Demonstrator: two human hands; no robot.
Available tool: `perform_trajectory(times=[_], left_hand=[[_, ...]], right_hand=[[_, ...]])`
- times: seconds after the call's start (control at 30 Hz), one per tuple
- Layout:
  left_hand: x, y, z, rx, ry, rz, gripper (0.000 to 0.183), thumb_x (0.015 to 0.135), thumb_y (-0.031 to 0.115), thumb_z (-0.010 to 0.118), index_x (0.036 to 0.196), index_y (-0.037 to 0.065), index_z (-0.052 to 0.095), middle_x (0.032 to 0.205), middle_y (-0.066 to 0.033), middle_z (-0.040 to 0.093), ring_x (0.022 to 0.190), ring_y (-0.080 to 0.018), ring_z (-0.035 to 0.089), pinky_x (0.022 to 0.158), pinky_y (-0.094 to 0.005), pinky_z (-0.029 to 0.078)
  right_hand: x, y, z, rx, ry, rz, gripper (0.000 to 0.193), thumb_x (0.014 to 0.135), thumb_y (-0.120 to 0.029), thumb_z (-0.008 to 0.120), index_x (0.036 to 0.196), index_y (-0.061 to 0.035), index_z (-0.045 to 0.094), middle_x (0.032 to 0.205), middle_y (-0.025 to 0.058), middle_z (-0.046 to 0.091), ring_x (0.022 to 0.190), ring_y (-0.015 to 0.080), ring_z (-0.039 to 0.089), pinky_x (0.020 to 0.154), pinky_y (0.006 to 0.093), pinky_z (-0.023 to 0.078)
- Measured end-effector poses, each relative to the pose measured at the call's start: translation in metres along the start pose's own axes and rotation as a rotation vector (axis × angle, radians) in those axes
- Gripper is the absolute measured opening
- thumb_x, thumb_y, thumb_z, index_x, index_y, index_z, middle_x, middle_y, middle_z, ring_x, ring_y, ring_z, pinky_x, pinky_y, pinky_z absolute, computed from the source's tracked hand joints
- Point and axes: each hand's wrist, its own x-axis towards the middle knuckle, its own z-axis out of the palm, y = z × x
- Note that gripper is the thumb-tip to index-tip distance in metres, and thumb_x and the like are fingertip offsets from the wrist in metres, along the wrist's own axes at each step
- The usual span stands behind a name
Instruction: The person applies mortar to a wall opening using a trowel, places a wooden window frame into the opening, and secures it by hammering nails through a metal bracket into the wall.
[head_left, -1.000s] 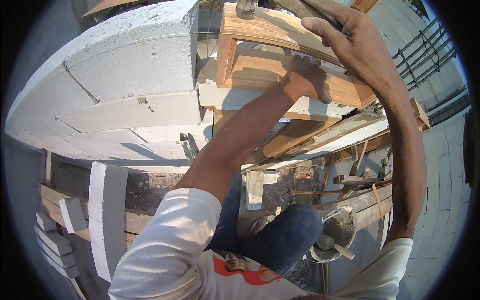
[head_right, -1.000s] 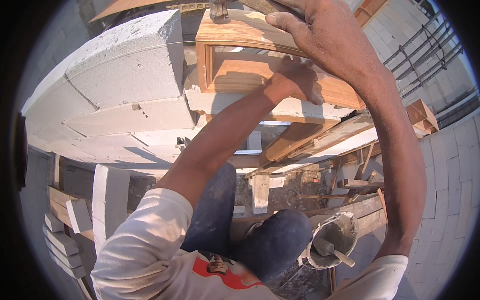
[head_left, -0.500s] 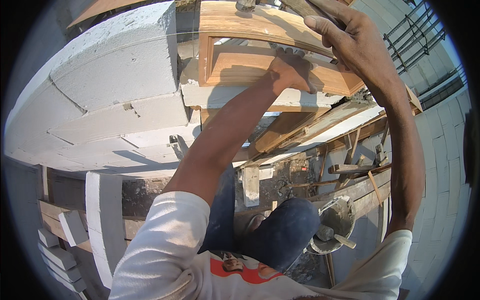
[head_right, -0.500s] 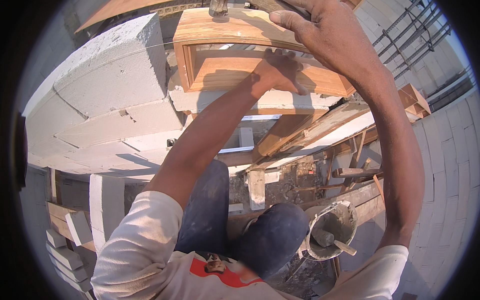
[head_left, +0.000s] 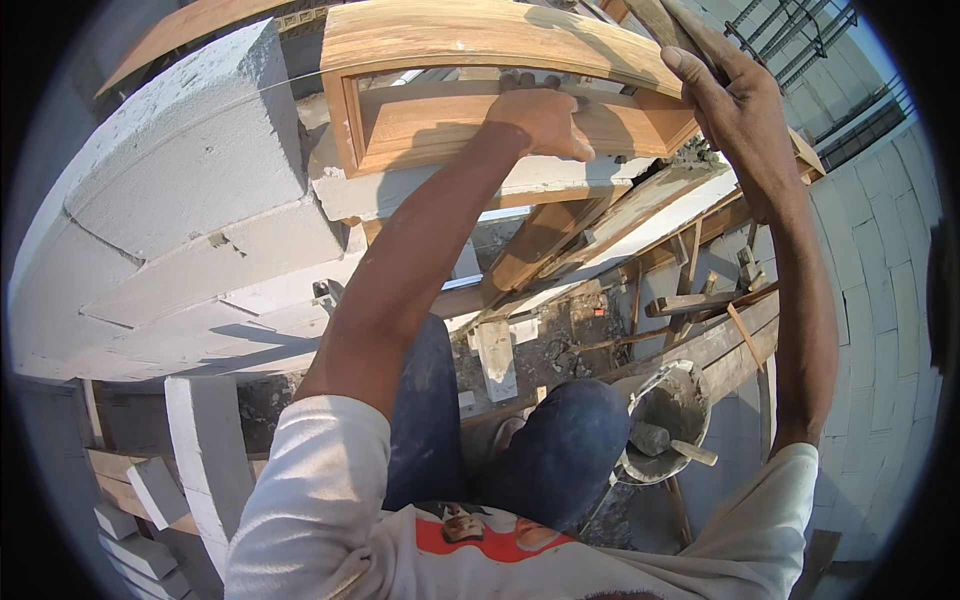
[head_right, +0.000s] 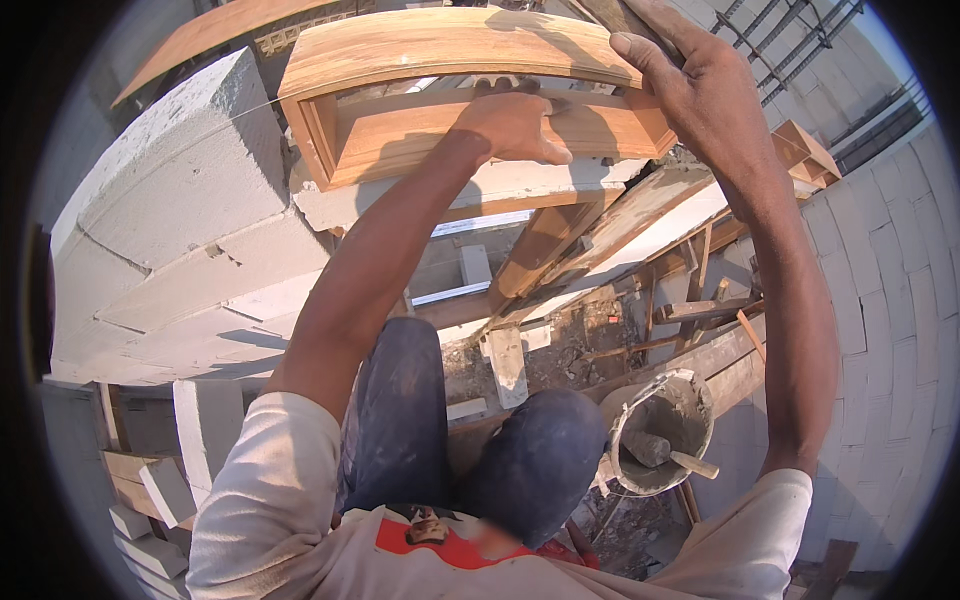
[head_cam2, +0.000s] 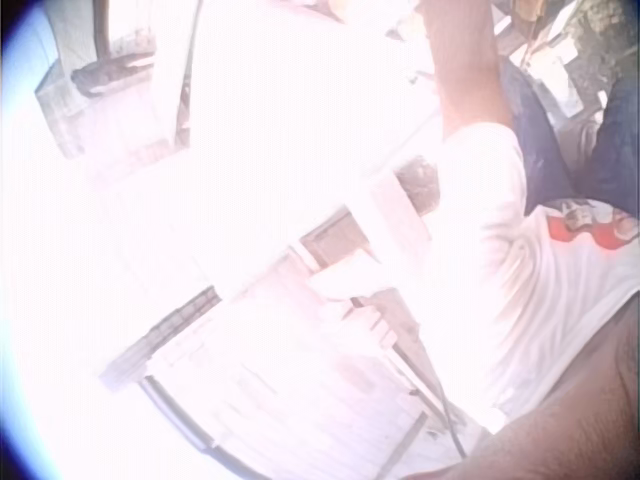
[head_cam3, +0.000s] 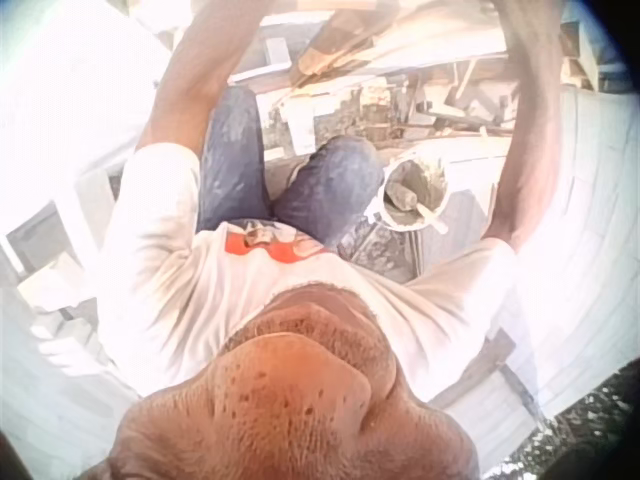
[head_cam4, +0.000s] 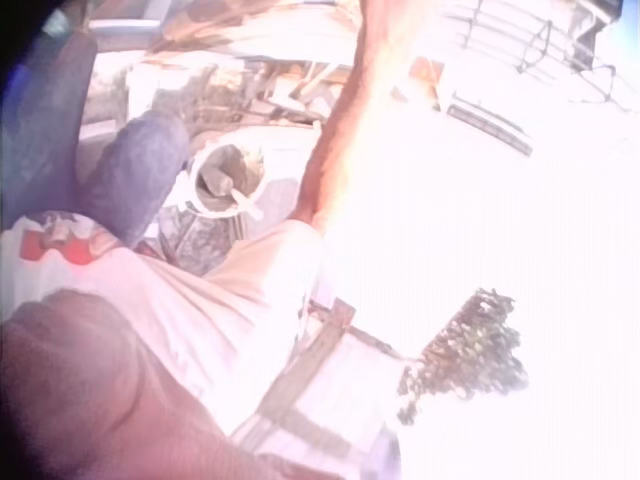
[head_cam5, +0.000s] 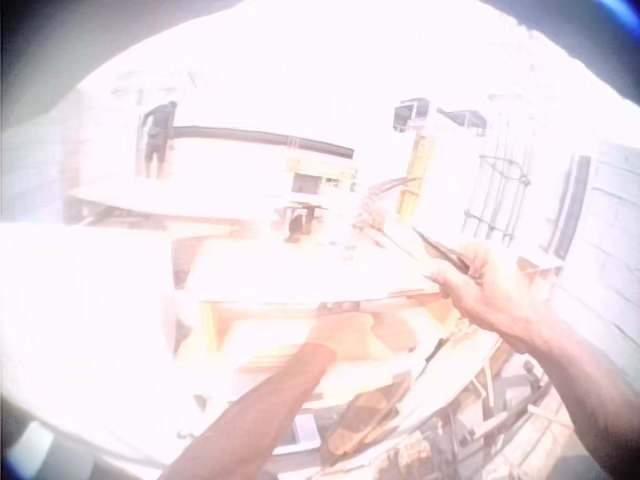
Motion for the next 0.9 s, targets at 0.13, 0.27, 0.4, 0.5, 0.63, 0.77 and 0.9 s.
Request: perform_trajectory(times=[0.13, 0.27, 0.4, 0.5, 0.63, 0.77, 0.9], left_hand=[[-0.005, -0.005, 0.006, 0.012, 0.098, 0.017, 0.095, 0.071, 0.069, 0.077, 0.142, 0.006, 0.068, 0.137, -0.0174, 0.071, 0.124, -0.0317, 0.068, 0.103, -0.0431, 0.055], [-0.006, -0.001, -0.003, -0.018, 0.094, 0.039, 0.081, 0.090, 0.064, 0.064, 0.148, 0.007, 0.062, 0.145, -0.0175, 0.066, 0.131, -0.0363, 0.064, 0.112, -0.0464, 0.049], [0.012, -0.018, -0.007, -0.028, -0.021, -0.057, 0.061, 0.108, 0.046, 0.042, 0.153, 0.007, 0.056, 0.151, -0.0224, 0.060, 0.140, -0.0388, 0.056, 0.121, -0.0498, 0.040], [0.003, 0.003, -0.021, -0.063, -0.049, -0.058, 0.060, 0.109, 0.041, 0.039, 0.155, 0.007, 0.053, 0.155, -0.0255, 0.055, 0.145, -0.0395, 0.051, 0.122, -0.0504, 0.038], [0.016, -0.023, -0.009, -0.023, -0.047, -0.104, 0.057, 0.107, 0.031, 0.038, 0.157, 0.006, 0.050, 0.159, -0.0254, 0.051, 0.147, -0.0403, 0.049, 0.123, -0.0500, 0.037], [0.016, -0.022, 0.003, -0.046, 0.225, -0.070, 0.058, 0.100, 0.018, 0.042, 0.156, 0.004, 0.050, 0.160, -0.0269, 0.048, 0.148, -0.0420, 0.048, 0.124, -0.0490, 0.036], [0.007, -0.013, -0.011, -0.126, 0.157, -0.160, 0.057, 0.097, 0.014, 0.046, 0.152, 0.001, 0.051, 0.159, -0.0301, 0.048, 0.147, -0.0431, 0.049, 0.123, -0.0500, 0.039]], right_hand=[[-0.022, -0.038, -0.004, 0.144, -0.052, 0.150, 0.051, 0.108, -0.022, 0.058, 0.157, -0.0090, 0.055, 0.098, 0.0021, 0.071, 0.074, 0.0090, 0.054, 0.068, 0.0269, 0.050], [-0.044, 0.034, 0.025, 0.110, 0.152, 0.012, 0.053, 0.110, -0.028, 0.059, 0.160, -0.0112, 0.051, 0.099, 0.0038, 0.071, 0.074, 0.0092, 0.059, 0.065, 0.0273, 0.052], [-0.104, 0.065, 0.077, 0.339, 0.429, -0.044, 0.057, 0.109, -0.021, 0.062, 0.163, -0.0090, 0.045, 0.116, 0.0107, 0.068, 0.081, 0.0095, 0.062, 0.067, 0.0273, 0.054], [-0.137, 0.084, 0.111, 0.496, 0.384, 0.115, 0.062, 0.108, -0.016, 0.063, 0.165, -0.0074, 0.041, 0.130, 0.0158, 0.066, 0.086, 0.0098, 0.065, 0.069, 0.0273, 0.056], [-0.128, 0.077, 0.132, 0.771, 0.207, 0.341, 0.062, 0.109, -0.014, 0.061, 0.166, -0.0086, 0.039, 0.106, 0.0099, 0.068, 0.071, 0.0072, 0.060, 0.056, 0.0253, 0.050], [-0.094, 0.083, 0.121, 0.797, 0.092, 0.412, 0.060, 0.110, -0.015, 0.057, 0.167, -0.0103, 0.037, 0.078, 0.0022, 0.060, 0.054, 0.0083, 0.053, 0.047, 0.0261, 0.045], [-0.060, 0.096, 0.100, 1.180, -0.214, 0.559, 0.065, 0.109, -0.017, 0.060, 0.168, -0.0129, 0.033, 0.074, 0.0020, 0.060, 0.049, 0.0104, 0.055, 0.041, 0.0273, 0.047]])
